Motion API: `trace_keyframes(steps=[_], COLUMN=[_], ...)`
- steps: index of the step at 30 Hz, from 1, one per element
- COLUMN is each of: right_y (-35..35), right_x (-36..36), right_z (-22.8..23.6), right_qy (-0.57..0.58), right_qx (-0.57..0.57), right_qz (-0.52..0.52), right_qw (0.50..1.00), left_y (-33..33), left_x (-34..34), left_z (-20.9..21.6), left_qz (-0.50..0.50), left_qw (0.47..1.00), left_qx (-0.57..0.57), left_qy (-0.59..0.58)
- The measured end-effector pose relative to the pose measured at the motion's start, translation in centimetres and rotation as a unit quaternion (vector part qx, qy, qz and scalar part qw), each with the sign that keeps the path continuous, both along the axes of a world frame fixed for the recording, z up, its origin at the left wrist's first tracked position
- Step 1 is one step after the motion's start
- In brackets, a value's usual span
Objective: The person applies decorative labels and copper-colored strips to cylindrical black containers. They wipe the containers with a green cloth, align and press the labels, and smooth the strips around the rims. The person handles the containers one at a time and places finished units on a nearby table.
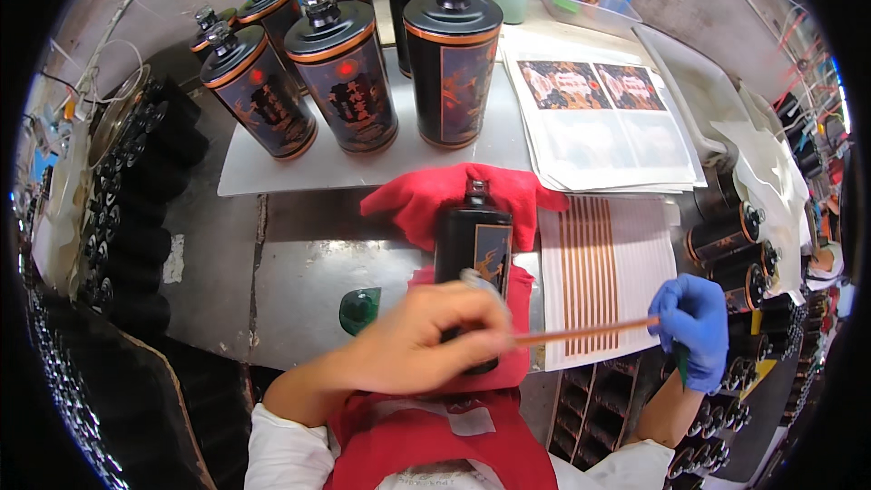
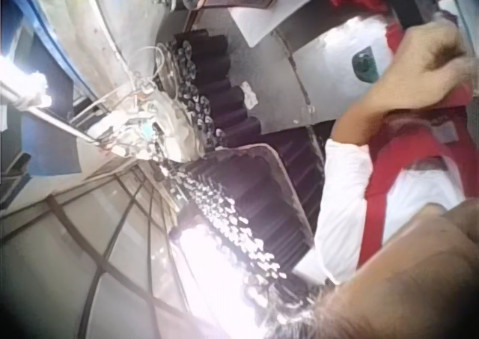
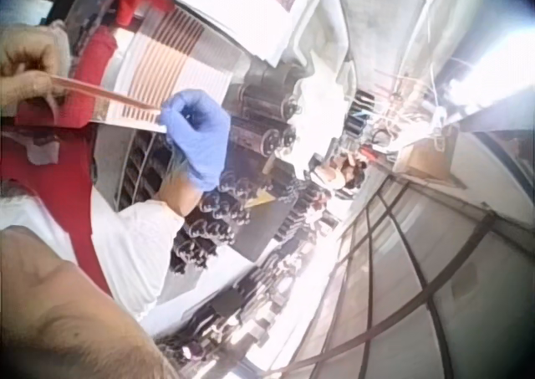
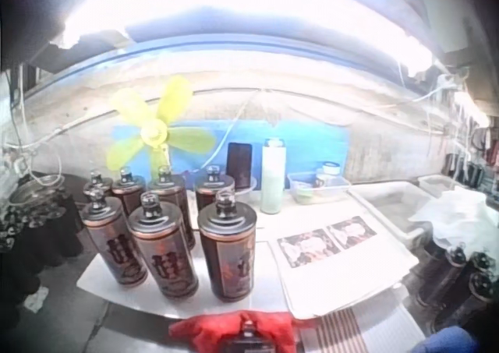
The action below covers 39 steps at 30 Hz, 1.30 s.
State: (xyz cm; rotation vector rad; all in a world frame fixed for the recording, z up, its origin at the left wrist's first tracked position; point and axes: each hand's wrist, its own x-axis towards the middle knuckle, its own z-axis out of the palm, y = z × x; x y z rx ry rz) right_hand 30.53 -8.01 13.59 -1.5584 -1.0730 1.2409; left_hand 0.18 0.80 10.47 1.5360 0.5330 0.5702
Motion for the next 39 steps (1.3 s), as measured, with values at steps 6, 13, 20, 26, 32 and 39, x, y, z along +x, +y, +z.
trace_keyframes(steps=[6, 13, 20, 26, 32, 39], right_y=[3.5, 6.1, 6.9, 7.1, 7.2, 7.4], right_x=[3.2, 4.2, 4.8, 5.1, 5.4, 5.5], right_z=[-6.5, -9.9, -11.2, -11.7, -12.5, -13.6], right_qy=[0.052, 0.101, 0.104, 0.100, 0.099, 0.102], right_qx=[-0.010, 0.003, -0.021, -0.028, -0.033, -0.041], right_qz=[-0.086, -0.119, -0.119, -0.118, -0.117, -0.101], right_qw=[0.995, 0.988, 0.987, 0.988, 0.988, 0.989], left_y=[3.0, 4.8, 5.3, 5.3, 5.4, 3.8], left_x=[-1.8, 0.2, 0.8, 1.0, 1.1, 2.6], left_z=[-1.8, -4.8, -5.4, -5.9, -6.7, -8.3], left_qz=[0.166, 0.290, 0.320, 0.325, 0.335, 0.391], left_qw=[0.976, 0.954, 0.936, 0.932, 0.934, 0.834], left_qx=[0.053, -0.068, -0.141, -0.150, -0.120, -0.311], left_qy=[0.129, 0.007, -0.032, -0.049, -0.016, -0.233])
